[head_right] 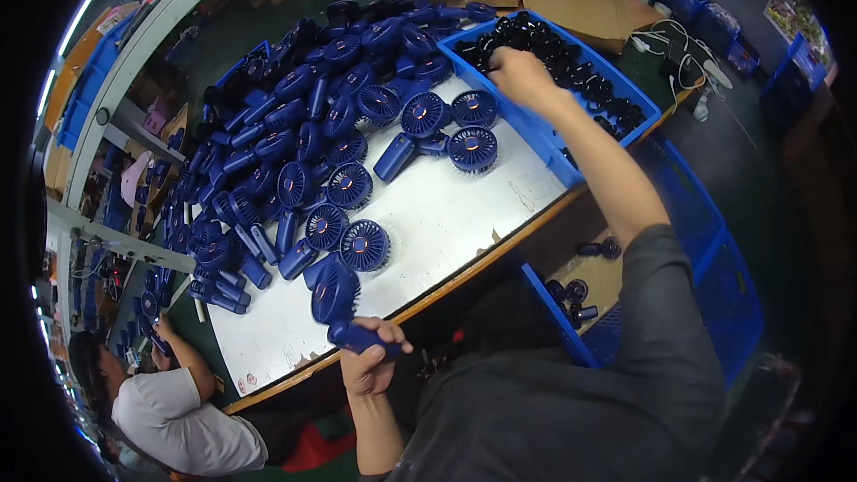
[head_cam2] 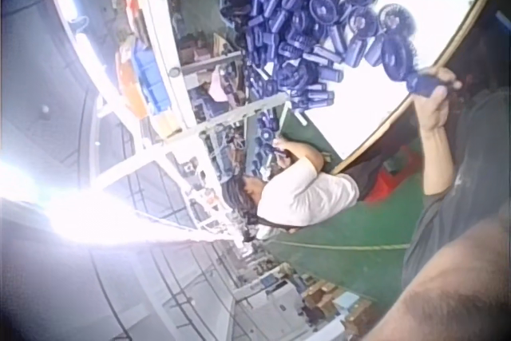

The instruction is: The worker is assembling small blue handheld fans by attaching plastic components at a factory workstation.

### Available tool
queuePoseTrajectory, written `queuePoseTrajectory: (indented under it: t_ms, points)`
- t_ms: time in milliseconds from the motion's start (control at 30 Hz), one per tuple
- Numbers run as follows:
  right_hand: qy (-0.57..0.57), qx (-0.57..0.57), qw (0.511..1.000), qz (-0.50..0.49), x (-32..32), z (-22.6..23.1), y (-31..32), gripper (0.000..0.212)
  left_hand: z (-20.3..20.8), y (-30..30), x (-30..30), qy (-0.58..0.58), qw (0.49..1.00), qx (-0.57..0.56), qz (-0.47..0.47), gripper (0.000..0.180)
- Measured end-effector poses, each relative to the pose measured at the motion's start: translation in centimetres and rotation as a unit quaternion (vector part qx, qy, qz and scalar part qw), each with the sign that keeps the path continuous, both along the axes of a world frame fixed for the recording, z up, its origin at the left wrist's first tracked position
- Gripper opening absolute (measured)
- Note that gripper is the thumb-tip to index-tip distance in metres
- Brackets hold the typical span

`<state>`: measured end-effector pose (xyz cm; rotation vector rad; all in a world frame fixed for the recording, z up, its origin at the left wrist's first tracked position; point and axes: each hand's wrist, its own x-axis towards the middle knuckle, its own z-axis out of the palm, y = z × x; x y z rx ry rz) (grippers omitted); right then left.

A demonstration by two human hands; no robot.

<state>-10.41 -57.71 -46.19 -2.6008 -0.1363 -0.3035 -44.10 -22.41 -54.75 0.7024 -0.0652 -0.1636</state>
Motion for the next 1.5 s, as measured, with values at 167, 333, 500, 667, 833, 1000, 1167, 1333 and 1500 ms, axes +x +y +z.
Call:
queuePoseTrajectory:
  t_ms: [167, 333, 500, 667, 833, 1000, 1167, 1333, 1500]
  points:
    - [0.007, -0.087, 0.995, -0.039, 6.2, -7.5, -6.0, 0.037, 0.5, 0.5, 0.1, -0.046, 0.999, 0.001, 0.016, 0.027]
    - [0.036, -0.054, 0.995, -0.071, 6.7, -7.2, -6.7, 0.043, 0.6, 0.6, -0.2, -0.002, 0.996, 0.071, 0.049, 0.022]
    - [0.056, 0.356, 0.928, 0.096, -1.5, -1.6, -0.1, 0.056, 0.7, -0.5, 0.6, 0.094, 0.977, 0.168, 0.097, 0.025]
    - [0.301, 0.492, 0.757, 0.307, -18.8, -3.8, 12.6, 0.048, 2.5, -3.7, 3.0, 0.111, 0.973, 0.129, 0.152, 0.042]
    - [0.083, 0.319, 0.867, 0.375, -24.9, -4.5, 16.9, 0.044, 0.6, -2.5, 2.2, 0.103, 0.969, 0.139, 0.176, 0.040]
    - [0.089, 0.269, 0.862, 0.420, -25.1, -4.4, 17.3, 0.048, 0.8, -1.7, 1.3, 0.127, 0.977, 0.078, 0.152, 0.032]
    - [0.032, 0.236, 0.852, 0.466, -23.9, -4.7, 17.3, 0.040, 2.0, -0.8, 0.7, 0.142, 0.981, 0.036, 0.127, 0.030]
    - [-0.023, 0.208, 0.822, 0.530, -22.2, -3.5, 18.6, 0.022, 1.6, 0.6, -0.2, 0.118, 0.988, 0.096, -0.020, 0.032]
    - [-0.078, 0.147, 0.813, 0.557, -22.0, -3.0, 20.5, 0.036, 0.6, -0.4, -1.0, 0.047, 0.997, 0.050, -0.017, 0.043]
